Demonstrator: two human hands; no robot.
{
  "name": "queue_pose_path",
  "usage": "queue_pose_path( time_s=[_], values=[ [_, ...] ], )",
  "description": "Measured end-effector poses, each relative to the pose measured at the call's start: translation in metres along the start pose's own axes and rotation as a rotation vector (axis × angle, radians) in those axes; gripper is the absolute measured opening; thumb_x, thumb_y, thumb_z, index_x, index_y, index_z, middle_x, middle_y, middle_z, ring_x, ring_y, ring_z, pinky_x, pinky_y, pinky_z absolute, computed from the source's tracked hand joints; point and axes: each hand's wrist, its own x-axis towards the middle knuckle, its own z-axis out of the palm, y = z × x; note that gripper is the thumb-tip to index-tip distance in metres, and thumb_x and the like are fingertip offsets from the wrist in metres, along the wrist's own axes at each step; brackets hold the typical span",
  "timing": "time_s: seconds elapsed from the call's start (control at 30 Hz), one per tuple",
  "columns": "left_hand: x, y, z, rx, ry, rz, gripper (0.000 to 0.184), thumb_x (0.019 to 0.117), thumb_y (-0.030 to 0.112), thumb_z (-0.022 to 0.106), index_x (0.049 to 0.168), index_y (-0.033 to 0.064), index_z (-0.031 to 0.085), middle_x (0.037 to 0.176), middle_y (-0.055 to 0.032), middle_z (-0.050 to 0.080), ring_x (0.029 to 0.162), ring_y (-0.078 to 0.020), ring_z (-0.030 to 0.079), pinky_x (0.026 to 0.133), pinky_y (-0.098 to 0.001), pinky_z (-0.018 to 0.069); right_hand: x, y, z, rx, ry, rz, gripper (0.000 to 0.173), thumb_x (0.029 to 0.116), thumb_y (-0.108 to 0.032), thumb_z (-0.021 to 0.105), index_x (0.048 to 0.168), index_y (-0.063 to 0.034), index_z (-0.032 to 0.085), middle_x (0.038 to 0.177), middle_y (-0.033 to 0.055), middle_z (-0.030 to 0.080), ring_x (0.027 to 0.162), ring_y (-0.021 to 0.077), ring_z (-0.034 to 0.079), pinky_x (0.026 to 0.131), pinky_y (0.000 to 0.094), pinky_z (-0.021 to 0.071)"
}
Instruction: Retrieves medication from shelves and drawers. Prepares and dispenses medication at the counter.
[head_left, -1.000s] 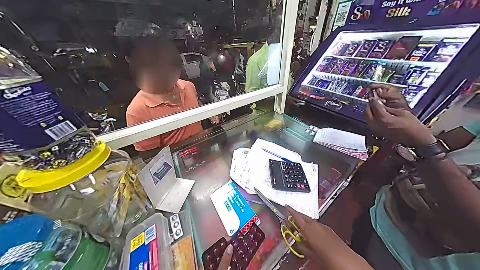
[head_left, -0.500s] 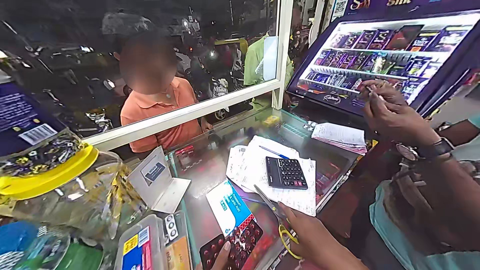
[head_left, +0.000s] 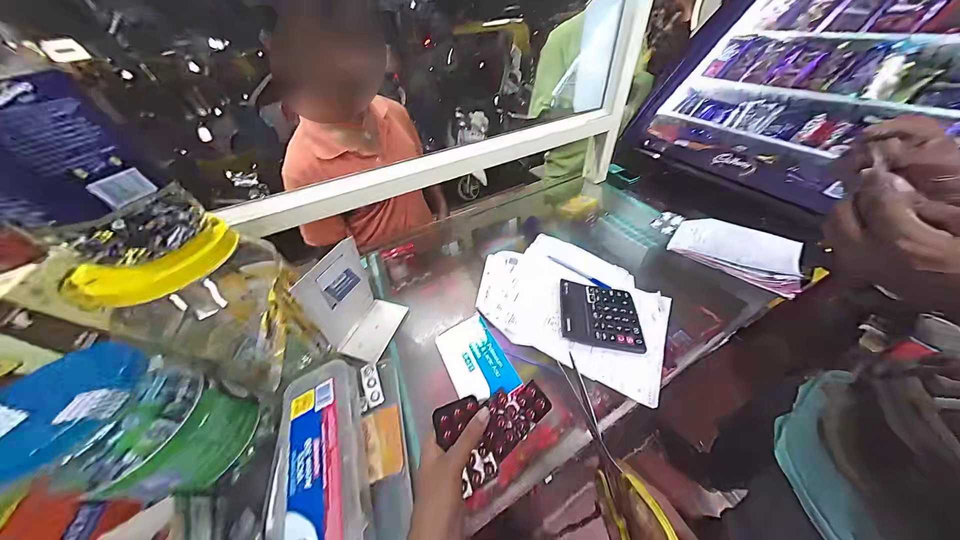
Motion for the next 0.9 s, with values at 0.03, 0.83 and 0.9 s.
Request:
queue_pose_path(
  time_s=[0.03,0.83,0.9],
  values=[
    [0.004,0.0,0.001,0.007,0.002,0.008,0.025,0.0942,0.009,0.068,0.114,-0.0032,0.06,0.09,-0.0102,0.075,0.078,-0.0175,0.075,0.073,-0.0338,0.0638,0.0,0.004,0.0,-0.03,-0.054,-0.014,0.061,0.0926,-0.057,0.065,0.131,-0.0106,0.053,0.094,-0.0126,0.063,0.075,-0.0006,0.058,0.067,0.02,0.0506],
    [0.023,-0.004,0.0,0.052,-0.043,0.007,0.018,0.0951,0.009,0.069,0.107,-0.0031,0.066,0.087,-0.0099,0.075,0.076,-0.0162,0.074,0.072,-0.0311,0.0629,0.013,-0.005,0.012,-0.207,-0.086,0.029,0.029,0.0928,-0.025,0.072,0.116,-0.0097,0.064,0.076,-0.0151,0.064,0.055,-0.0037,0.055,0.049,0.0169,0.048],
    [0.025,-0.004,0.0,0.041,-0.026,-0.008,0.018,0.0958,0.009,0.069,0.108,-0.0035,0.066,0.087,-0.0105,0.075,0.077,-0.0166,0.074,0.073,-0.0314,0.063,0.015,-0.006,0.014,-0.216,-0.079,0.032,0.026,0.0934,-0.02,0.07,0.116,-0.0086,0.064,0.075,-0.0147,0.064,0.054,-0.0038,0.055,0.048,0.017,0.0474]
  ],
)
